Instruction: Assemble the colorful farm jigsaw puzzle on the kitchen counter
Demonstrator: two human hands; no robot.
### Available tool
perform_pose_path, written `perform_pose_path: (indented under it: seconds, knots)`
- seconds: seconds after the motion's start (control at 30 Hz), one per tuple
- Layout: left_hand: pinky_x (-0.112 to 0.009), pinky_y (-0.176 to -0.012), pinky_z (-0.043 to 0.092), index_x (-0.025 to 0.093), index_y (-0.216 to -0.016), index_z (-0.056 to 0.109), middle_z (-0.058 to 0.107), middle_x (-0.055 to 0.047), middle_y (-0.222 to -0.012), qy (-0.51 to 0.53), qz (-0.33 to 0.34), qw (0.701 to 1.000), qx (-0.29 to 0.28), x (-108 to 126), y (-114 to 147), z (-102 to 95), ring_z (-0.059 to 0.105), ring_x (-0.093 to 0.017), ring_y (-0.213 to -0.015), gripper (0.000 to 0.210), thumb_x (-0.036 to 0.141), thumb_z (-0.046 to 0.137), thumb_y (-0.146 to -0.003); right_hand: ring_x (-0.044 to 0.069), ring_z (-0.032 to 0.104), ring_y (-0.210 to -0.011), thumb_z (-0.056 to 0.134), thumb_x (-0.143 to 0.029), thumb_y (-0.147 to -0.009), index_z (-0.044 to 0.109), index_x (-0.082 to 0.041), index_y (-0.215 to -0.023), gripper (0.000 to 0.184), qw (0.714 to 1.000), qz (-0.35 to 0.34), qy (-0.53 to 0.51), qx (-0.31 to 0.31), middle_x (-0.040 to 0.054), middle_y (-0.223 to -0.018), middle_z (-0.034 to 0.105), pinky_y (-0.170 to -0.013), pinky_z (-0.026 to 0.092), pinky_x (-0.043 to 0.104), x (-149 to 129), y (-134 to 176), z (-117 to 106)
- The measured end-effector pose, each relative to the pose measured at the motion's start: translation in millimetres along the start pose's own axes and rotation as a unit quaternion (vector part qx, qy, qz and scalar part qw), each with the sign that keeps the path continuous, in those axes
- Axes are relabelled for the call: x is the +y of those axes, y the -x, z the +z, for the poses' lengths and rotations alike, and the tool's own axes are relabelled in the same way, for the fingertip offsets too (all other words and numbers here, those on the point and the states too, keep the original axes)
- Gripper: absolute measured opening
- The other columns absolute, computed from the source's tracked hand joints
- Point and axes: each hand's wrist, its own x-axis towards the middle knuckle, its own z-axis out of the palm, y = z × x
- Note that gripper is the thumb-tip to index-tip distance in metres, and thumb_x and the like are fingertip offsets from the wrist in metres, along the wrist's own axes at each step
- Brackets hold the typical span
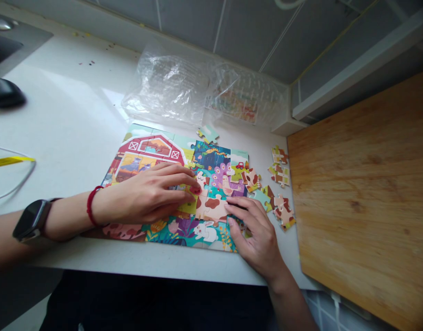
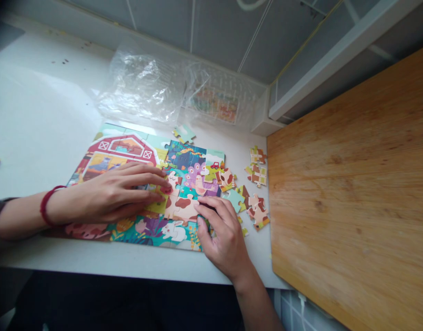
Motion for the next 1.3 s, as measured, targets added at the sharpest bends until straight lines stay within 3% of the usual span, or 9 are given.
perform_pose_path:
  seconds: [0.23,0.47,0.77,0.87,1.0,1.17,1.3]
  knots:
    - [-0.041,-0.115,0.049,0.028,-0.127,0.069,0.07,-0.007,-0.134,0.01,-0.01,1.0,0.0,-0.1,0.0,0.7,0.06,-0.026,-0.133,0.028,0.021,0.059,-0.101,0.027,0.063,-0.119,0.063,-0.008,-0.093,0.069,-0.027,-0.126,0.039,1.0,0.004,0.004,-0.002,0.0082,-0.126,0.071,-0.102,0.054,0.048,0.2,-0.3,0.6]
    - [-0.038,-0.113,0.051,0.024,-0.134,0.064,0.071,-0.009,-0.133,0.037,-0.027,0.999,0.025,-2.4,1.5,-1.7,0.062,-0.023,-0.131,0.043,0.008,0.044,-0.1,0.026,0.063,-0.118,0.063,-0.008,-0.094,0.07,-0.027,-0.124,0.036,1.0,0.002,0.009,-0.003,0.0082,-0.125,0.071,-0.101,0.055,0.048,-0.6,-0.9,0.9]
    - [-0.037,-0.108,0.054,0.023,-0.125,0.07,0.074,-0.009,-0.123,0.083,-0.031,0.996,0.027,-5.5,-1.2,-2.5,0.066,-0.023,-0.123,0.035,0.011,0.048,-0.101,0.026,0.064,-0.117,0.062,-0.011,-0.096,0.072,-0.026,-0.119,0.029,1.0,-0.006,0.008,0.01,0.0086,-0.122,0.072,-0.101,0.055,0.048,-0.6,-0.5,1.9]
    - [-0.034,-0.102,0.057,0.022,-0.119,0.072,0.076,-0.008,-0.119,0.084,-0.055,0.993,0.057,-4.3,-1.6,-3.6,0.07,-0.021,-0.116,0.031,0.013,0.048,-0.101,0.025,0.064,-0.116,0.062,-0.012,-0.096,0.073,-0.024,-0.116,0.026,1.0,-0.011,0.003,0.018,0.0089,-0.121,0.072,-0.101,0.055,0.046,0.2,-0.1,3.3]
    - [-0.03,-0.095,0.059,0.02,-0.118,0.071,0.077,-0.008,-0.115,0.05,-0.111,0.989,0.081,6.4,-2.5,-4.3,0.073,-0.018,-0.105,0.028,0.017,0.048,-0.103,0.024,0.065,-0.113,0.062,-0.014,-0.097,0.075,-0.022,-0.111,0.021,0.999,-0.022,-0.002,0.04,0.0088,-0.116,0.074,-0.099,0.056,0.044,2.1,0.2,5.5]
    - [-0.037,-0.098,0.06,0.019,-0.12,0.071,0.076,-0.01,-0.115,-0.007,-0.046,0.997,0.068,33.3,-13.3,-7.8,0.071,-0.019,-0.111,0.028,0.013,0.051,-0.101,0.022,0.069,-0.106,0.059,-0.013,-0.097,0.076,-0.021,-0.108,0.022,0.994,-0.046,-0.035,0.092,0.0082,-0.113,0.076,-0.095,0.058,0.041,5.1,3.7,8.9]
    - [-0.042,-0.1,0.059,0.017,-0.117,0.071,0.075,-0.011,-0.115,-0.077,-0.027,0.996,0.042,48.9,-39.4,-6.1,0.069,-0.022,-0.113,0.023,0.016,0.052,-0.102,0.02,0.072,-0.091,0.055,-0.013,-0.097,0.075,-0.019,-0.11,0.025,0.982,-0.082,-0.05,0.164,0.0065,-0.097,0.078,-0.086,0.06,0.036,4.1,8.5,11.4]
